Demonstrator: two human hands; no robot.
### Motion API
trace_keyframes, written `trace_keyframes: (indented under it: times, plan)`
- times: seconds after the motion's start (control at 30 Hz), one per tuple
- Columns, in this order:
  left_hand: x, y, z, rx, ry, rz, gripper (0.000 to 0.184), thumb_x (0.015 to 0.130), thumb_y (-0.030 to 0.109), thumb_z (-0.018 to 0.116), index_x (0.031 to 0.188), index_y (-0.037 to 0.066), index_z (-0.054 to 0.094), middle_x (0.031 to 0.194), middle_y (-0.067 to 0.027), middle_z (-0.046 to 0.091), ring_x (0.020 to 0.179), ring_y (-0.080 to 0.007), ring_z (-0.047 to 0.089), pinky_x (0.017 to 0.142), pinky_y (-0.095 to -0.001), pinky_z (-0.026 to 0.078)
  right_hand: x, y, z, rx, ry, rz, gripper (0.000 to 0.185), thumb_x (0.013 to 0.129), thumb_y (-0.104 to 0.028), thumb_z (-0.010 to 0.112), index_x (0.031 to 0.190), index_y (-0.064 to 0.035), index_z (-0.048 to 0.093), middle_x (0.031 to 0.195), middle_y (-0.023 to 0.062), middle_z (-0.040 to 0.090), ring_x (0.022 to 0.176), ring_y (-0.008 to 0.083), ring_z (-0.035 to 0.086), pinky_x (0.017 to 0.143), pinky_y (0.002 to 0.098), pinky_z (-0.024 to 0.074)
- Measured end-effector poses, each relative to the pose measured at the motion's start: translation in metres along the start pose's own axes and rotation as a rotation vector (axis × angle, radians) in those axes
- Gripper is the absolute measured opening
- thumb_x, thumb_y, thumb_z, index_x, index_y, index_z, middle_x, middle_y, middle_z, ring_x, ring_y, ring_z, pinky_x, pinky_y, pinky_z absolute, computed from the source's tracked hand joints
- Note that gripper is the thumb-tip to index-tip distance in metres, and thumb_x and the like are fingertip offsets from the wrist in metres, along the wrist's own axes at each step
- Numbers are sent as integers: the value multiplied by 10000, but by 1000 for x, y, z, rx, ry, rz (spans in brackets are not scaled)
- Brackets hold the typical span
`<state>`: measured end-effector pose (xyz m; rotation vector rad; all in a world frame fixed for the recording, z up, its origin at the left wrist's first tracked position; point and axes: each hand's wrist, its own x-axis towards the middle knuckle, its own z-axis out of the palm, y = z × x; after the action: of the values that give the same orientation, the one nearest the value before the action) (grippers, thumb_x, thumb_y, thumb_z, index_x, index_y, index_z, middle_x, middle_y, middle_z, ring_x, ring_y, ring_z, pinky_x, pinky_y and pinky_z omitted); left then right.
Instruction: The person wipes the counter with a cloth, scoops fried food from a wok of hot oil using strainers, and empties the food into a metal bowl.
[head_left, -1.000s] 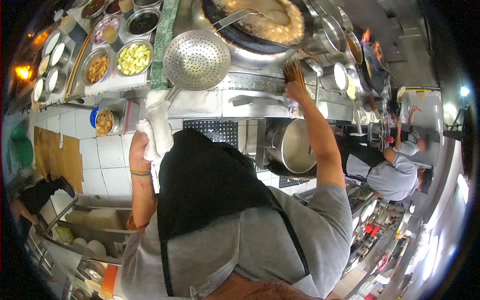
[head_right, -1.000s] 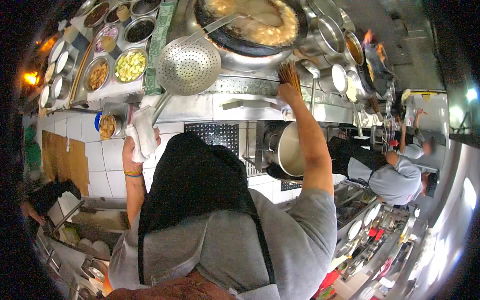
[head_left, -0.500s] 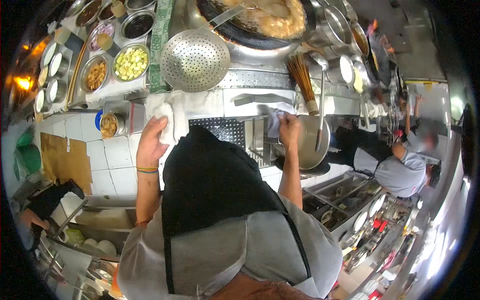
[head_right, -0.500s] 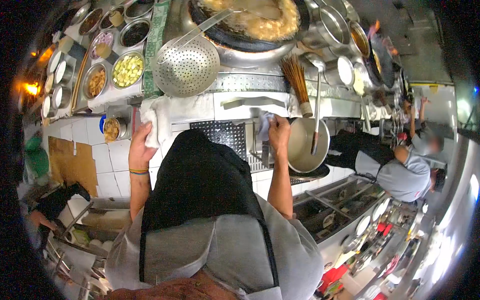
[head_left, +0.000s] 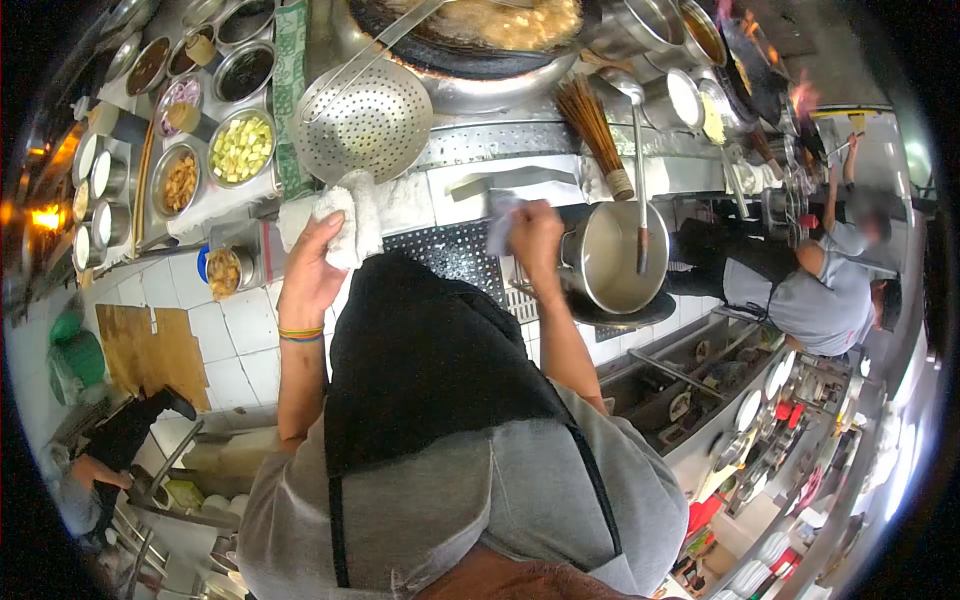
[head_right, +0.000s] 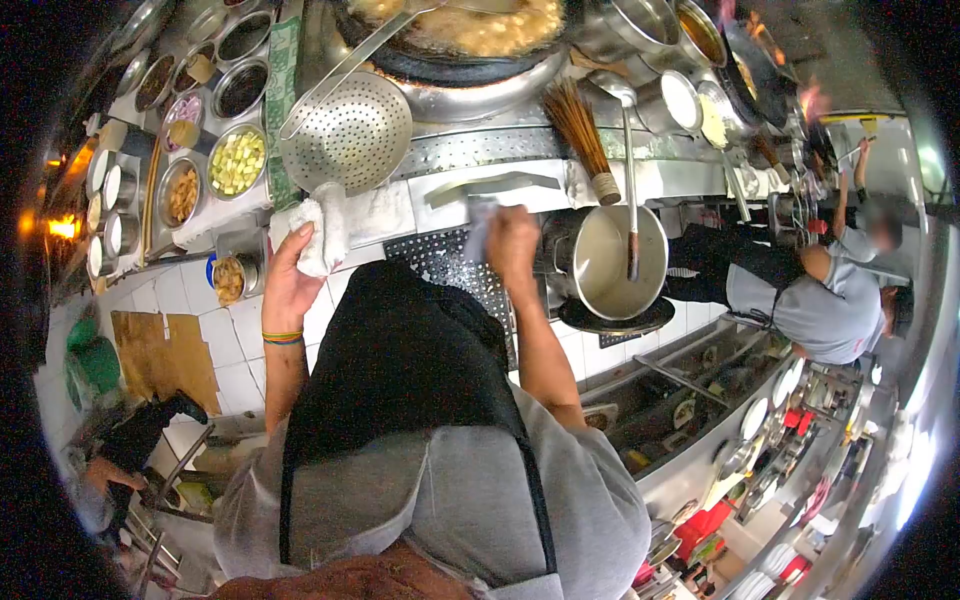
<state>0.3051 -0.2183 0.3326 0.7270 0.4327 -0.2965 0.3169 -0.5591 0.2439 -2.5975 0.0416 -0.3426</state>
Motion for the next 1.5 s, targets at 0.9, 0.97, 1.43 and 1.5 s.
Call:
trace_keyframes:
  times: [0.9, 0.97, 1.43, 1.5]
  plan:
    - [-6, -27, -23, 475, 41, 93, 389, 879, 192, 735, 1186, -3, 597, 1062, -70, 677, 955, -137, 639, 841, -295, 517, -19, -67, 57, 505, -394, -327, 286, 762, 136, 530, 911, -41, 699, 923, 216, 632, 863, 379, 585, 806, 459, 476]
    - [22, -50, -33, 1007, -53, 279, 335, 871, 227, 754, 1089, 8, 624, 922, -12, 653, 780, -84, 560, 698, -260, 477, -42, -87, 29, 491, -550, -226, 209, 813, 70, 592, 922, -62, 712, 941, 207, 639, 909, 382, 617, 815, 463, 498]
    - [89, -92, 56, 1615, -101, 582, 405, 812, 199, 712, 1056, -71, 534, 927, -305, 623, 892, -455, 628, 795, -497, 521, -13, 62, 24, -221, 183, -128, 388, 786, 88, 525, 1173, 55, 538, 1348, 290, 499, 1303, 469, 433, 1139, 474, 331]
    - [91, -96, 55, 1640, -65, 585, 412, 811, 193, 713, 1068, -72, 530, 959, -309, 612, 898, -457, 629, 805, -495, 525, -21, 41, 14, -148, 30, -213, 382, 782, 86, 524, 1160, 39, 541, 1347, 287, 502, 1319, 475, 414, 1140, 498, 319]
